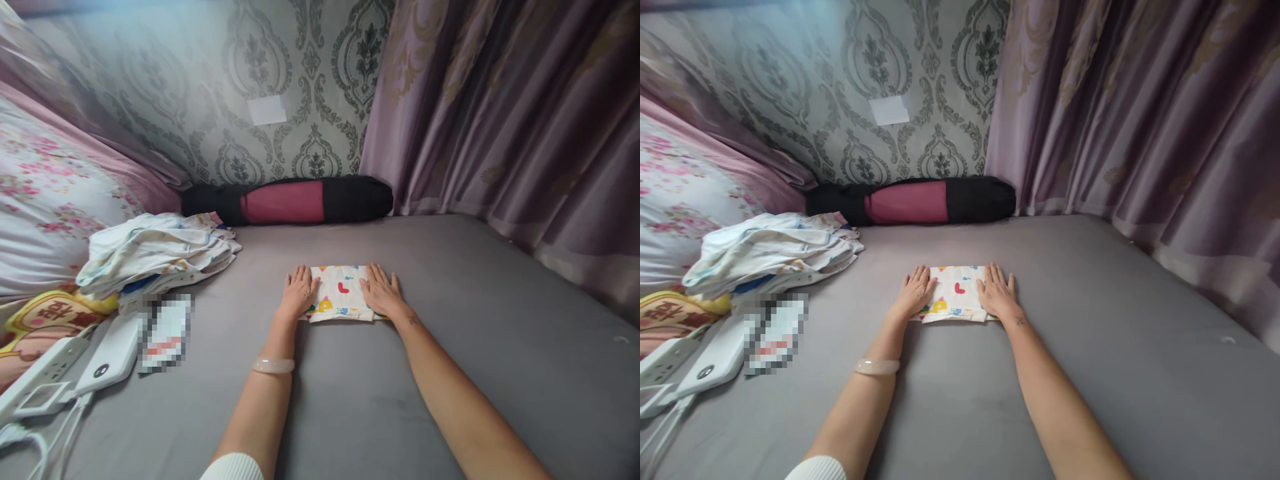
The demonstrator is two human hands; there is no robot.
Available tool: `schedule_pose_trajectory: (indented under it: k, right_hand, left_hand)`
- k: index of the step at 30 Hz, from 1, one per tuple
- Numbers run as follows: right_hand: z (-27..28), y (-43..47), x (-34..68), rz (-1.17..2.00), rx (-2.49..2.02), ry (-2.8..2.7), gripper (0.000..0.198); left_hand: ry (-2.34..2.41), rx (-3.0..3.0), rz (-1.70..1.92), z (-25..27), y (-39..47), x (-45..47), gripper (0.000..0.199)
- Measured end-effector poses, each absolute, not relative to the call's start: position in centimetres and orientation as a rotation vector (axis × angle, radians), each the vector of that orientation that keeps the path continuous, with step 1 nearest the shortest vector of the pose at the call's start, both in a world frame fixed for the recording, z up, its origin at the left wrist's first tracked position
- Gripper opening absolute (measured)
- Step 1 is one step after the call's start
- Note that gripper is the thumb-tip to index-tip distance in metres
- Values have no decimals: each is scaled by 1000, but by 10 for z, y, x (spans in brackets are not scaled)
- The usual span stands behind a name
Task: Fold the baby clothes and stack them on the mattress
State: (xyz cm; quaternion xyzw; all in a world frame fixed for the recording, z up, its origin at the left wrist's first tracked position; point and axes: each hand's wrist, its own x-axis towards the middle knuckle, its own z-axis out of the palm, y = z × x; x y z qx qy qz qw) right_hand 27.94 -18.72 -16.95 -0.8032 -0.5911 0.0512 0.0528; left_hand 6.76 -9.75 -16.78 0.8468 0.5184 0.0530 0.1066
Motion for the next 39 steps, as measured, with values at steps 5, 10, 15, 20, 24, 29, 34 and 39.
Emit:
schedule_pose_trajectory:
  k: [5, 10, 15, 20, 24, 29, 34, 39]
  right_hand:
    - [-169, -188, 279, 179, -2440, -1778, 63]
    - [-161, -189, 274, 71, -2393, -1777, 62]
    - [-163, -183, 264, 24, -2318, -1814, 63]
    - [-171, -180, 260, 138, -2385, -1790, 63]
    - [-170, -182, 261, 148, -2404, -1785, 62]
    - [-166, -183, 258, 129, -2387, -1769, 61]
    - [-159, -184, 243, 34, -2299, -1821, 60]
    - [-162, -184, 232, 71, -2278, -1856, 59]
  left_hand:
    - [1537, 2495, 129, -167, -98, 67, 63]
    - [1555, 2531, 192, -164, -100, 70, 60]
    - [1562, 2608, 321, -164, -105, 80, 57]
    - [1533, 2569, 234, -170, -106, 83, 58]
    - [1536, 2570, 234, -171, -106, 82, 58]
    - [1537, 2589, 216, -164, -108, 82, 57]
    - [1524, 2686, 337, -161, -115, 91, 55]
    - [1477, 2726, 345, -169, -119, 98, 55]
